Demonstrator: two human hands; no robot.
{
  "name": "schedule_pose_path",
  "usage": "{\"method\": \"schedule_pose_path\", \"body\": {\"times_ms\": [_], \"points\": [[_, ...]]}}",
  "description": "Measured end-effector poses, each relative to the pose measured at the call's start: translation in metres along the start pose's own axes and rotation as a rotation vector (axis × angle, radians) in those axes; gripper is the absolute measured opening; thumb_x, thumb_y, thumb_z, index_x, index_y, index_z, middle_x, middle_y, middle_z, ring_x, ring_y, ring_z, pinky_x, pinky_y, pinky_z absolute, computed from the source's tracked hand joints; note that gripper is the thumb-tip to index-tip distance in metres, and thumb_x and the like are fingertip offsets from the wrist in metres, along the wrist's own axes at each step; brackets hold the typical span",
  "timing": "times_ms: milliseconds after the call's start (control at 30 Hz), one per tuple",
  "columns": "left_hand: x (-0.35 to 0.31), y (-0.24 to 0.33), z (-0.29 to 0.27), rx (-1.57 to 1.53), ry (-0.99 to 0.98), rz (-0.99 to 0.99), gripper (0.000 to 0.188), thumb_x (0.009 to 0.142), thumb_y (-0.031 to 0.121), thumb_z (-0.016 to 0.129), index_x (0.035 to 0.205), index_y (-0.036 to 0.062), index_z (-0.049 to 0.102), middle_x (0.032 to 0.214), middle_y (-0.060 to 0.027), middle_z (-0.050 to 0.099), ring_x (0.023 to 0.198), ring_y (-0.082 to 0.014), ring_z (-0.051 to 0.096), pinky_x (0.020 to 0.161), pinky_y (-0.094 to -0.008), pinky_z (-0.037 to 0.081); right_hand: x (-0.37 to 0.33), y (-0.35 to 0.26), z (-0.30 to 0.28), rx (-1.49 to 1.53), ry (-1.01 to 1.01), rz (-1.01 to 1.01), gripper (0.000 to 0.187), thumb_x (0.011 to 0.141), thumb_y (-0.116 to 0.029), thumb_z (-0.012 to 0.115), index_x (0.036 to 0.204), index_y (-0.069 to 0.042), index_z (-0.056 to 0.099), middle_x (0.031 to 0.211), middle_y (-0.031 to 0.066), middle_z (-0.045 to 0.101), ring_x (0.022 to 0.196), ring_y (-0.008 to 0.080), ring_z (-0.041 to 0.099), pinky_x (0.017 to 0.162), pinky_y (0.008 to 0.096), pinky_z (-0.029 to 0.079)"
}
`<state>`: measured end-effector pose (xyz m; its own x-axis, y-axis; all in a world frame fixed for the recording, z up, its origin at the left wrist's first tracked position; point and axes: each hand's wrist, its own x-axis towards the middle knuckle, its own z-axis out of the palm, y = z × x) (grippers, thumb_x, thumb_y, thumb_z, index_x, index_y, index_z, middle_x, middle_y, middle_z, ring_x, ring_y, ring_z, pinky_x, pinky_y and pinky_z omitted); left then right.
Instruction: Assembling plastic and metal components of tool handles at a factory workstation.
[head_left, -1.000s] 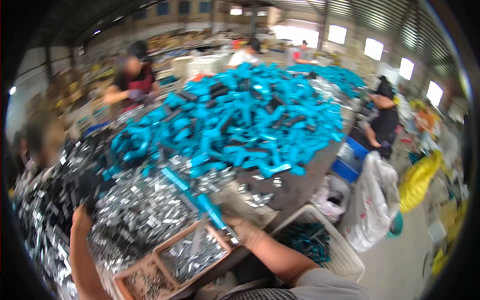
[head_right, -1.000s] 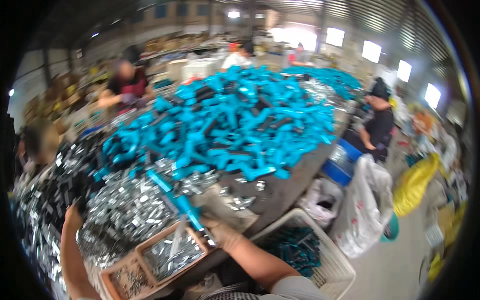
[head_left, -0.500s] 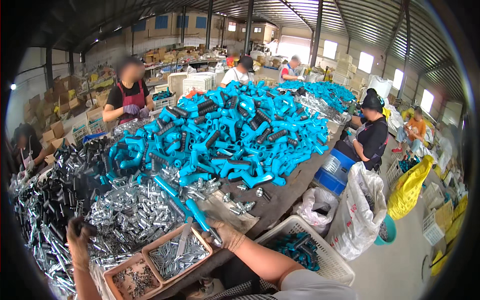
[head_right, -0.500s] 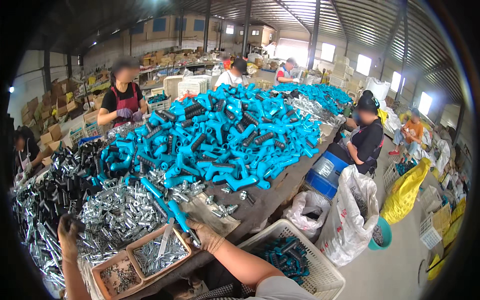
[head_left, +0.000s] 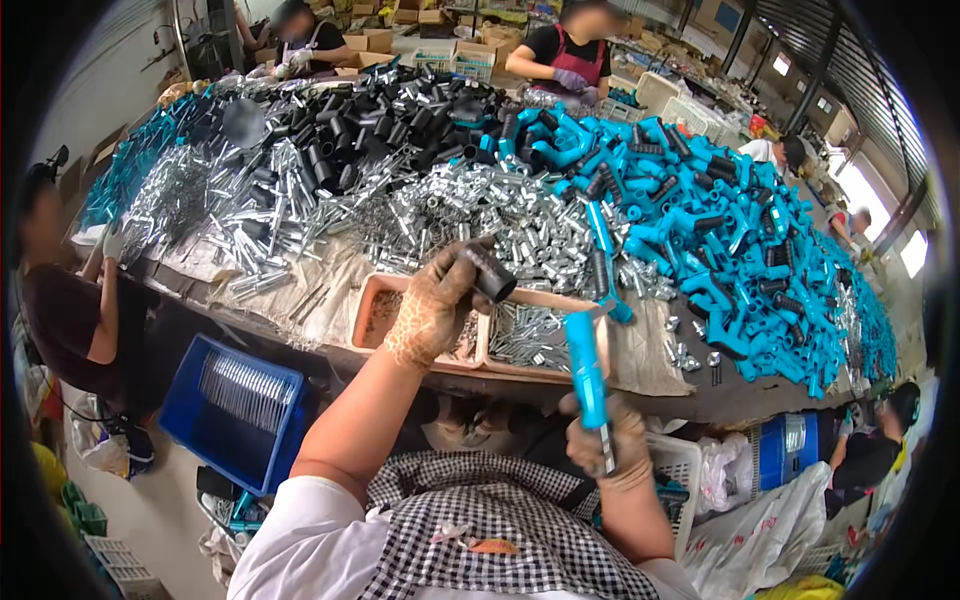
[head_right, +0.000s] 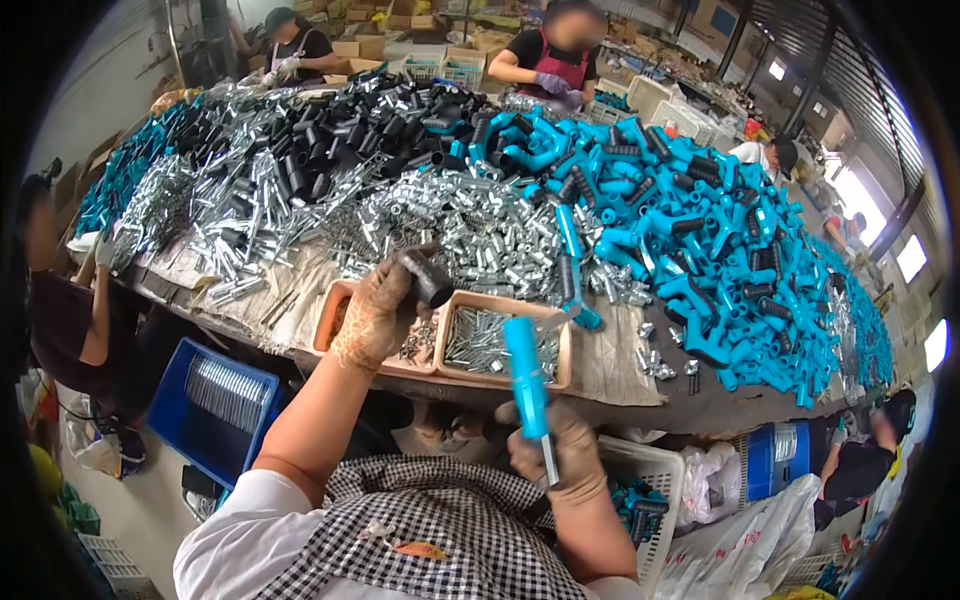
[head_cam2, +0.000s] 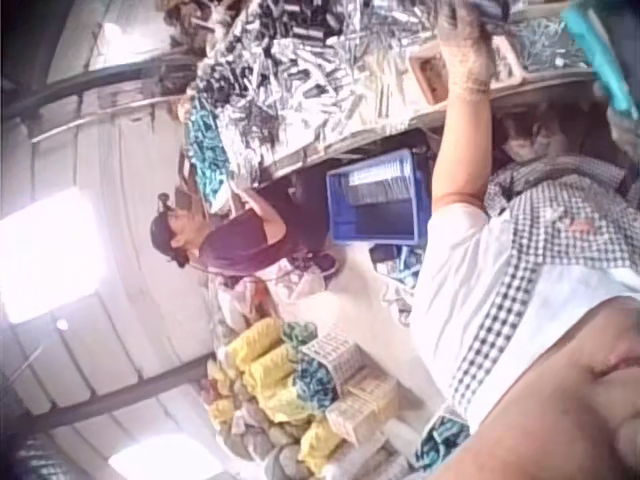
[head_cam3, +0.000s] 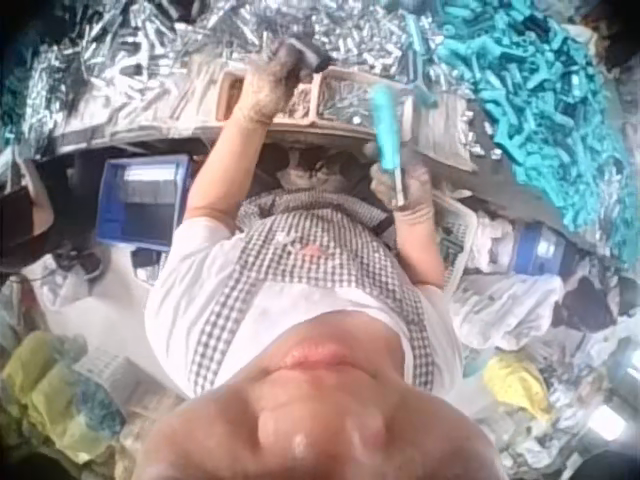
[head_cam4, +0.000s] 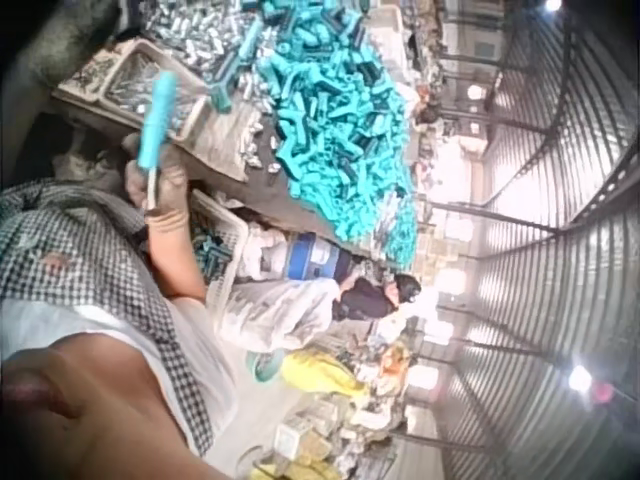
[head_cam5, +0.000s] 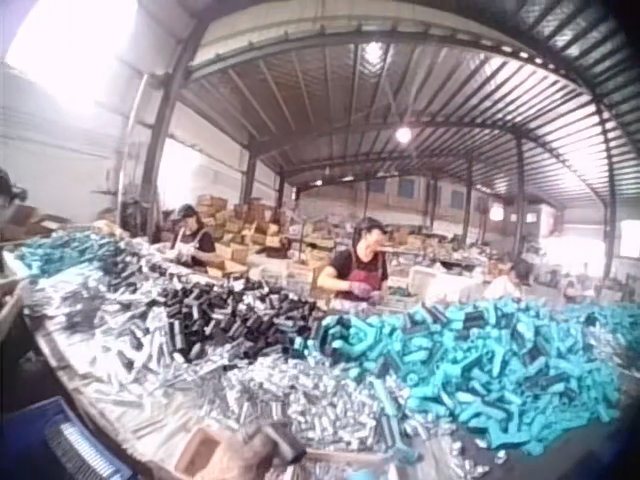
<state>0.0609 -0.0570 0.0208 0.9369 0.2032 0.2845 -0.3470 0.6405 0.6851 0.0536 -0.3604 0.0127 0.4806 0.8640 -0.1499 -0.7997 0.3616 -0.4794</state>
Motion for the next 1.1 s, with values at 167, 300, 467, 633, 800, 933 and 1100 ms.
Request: {"method": "schedule_pose_path", "body": {"times_ms": [167,300,467,633,800,933,1100], "points": [[-0.021,0.01,0.001,0.078,-0.025,0.043,0.059,0.095,0.033,0.07,0.137,-0.0035,0.051,0.102,-0.007,0.067,0.082,-0.0111,0.063,0.068,-0.0241,0.053,0.008,0.028,0.037,0.052,-0.168,0.02,0.065,0.094,-0.03,0.068,0.145,-0.003,0.04,0.122,0.0225,0.064,0.058,0.0145,0.057,0.04,0.0226,0.042],[-0.032,0.015,0.015,0.174,-0.046,0.004,0.065,0.091,0.039,0.072,0.137,-0.0026,0.051,0.103,-0.0051,0.067,0.085,-0.0114,0.063,0.071,-0.0248,0.052,0.004,0.036,0.033,0.069,-0.176,0.039,0.062,0.095,-0.031,0.067,0.143,-0.002,0.042,0.118,0.0221,0.065,0.062,0.0161,0.061,0.04,0.0231,0.045],[-0.048,0.023,0.028,0.339,-0.087,-0.119,0.074,0.088,0.046,0.074,0.14,-0.0021,0.05,0.106,-0.0049,0.067,0.094,-0.0159,0.066,0.082,-0.0293,0.053,0.01,0.043,0.036,0.073,-0.163,0.067,0.06,0.096,-0.034,0.066,0.143,-0.003,0.044,0.116,0.0198,0.066,0.064,0.0148,0.06,0.044,0.0236,0.046],[-0.062,0.012,0.023,0.539,-0.239,-0.271,0.069,0.091,0.039,0.072,0.14,-0.0033,0.05,0.107,-0.0045,0.067,0.096,-0.013,0.063,0.088,-0.0288,0.051,0.022,0.056,0.018,0.069,-0.102,0.073,0.056,0.096,-0.03,0.066,0.143,-0.007,0.045,0.116,0.0164,0.064,0.067,0.0146,0.06,0.047,0.0244,0.046],[-0.077,-0.003,0.04,0.353,-0.097,-0.269,0.079,0.092,0.048,0.069,0.145,-0.003,0.041,0.113,-0.0099,0.063,0.108,-0.0185,0.06,0.096,-0.0339,0.049,0.034,0.075,0.014,0.167,-0.098,0.056,0.058,0.092,-0.026,0.07,0.142,-0.011,0.045,0.118,0.0162,0.061,0.067,0.0165,0.059,0.05,0.0296,0.051],[-0.076,-0.006,0.049,0.33,-0.205,-0.268,0.094,0.081,0.046,0.081,0.147,0.0003,0.033,0.111,-0.0117,0.062,0.105,-0.0213,0.063,0.091,-0.0367,0.052,0.054,0.116,-0.025,0.308,-0.22,0.114,0.051,0.089,-0.025,0.071,0.133,-0.008,0.052,0.098,0.0152,0.062,0.069,0.0238,0.059,0.057,0.0338,0.048],[-0.098,-0.006,0.034,0.387,-0.307,-0.357,0.105,0.062,0.01,0.095,0.146,0.0123,0.032,0.111,-0.0114,0.058,0.097,-0.0276,0.067,0.079,-0.04,0.059,0.043,0.12,-0.017,0.442,-0.333,0.331,0.057,0.086,-0.016,0.072,0.137,-0.006,0.05,0.128,0.0211,0.059,0.086,0.0249,0.06,0.069,0.0371,0.053]]}}
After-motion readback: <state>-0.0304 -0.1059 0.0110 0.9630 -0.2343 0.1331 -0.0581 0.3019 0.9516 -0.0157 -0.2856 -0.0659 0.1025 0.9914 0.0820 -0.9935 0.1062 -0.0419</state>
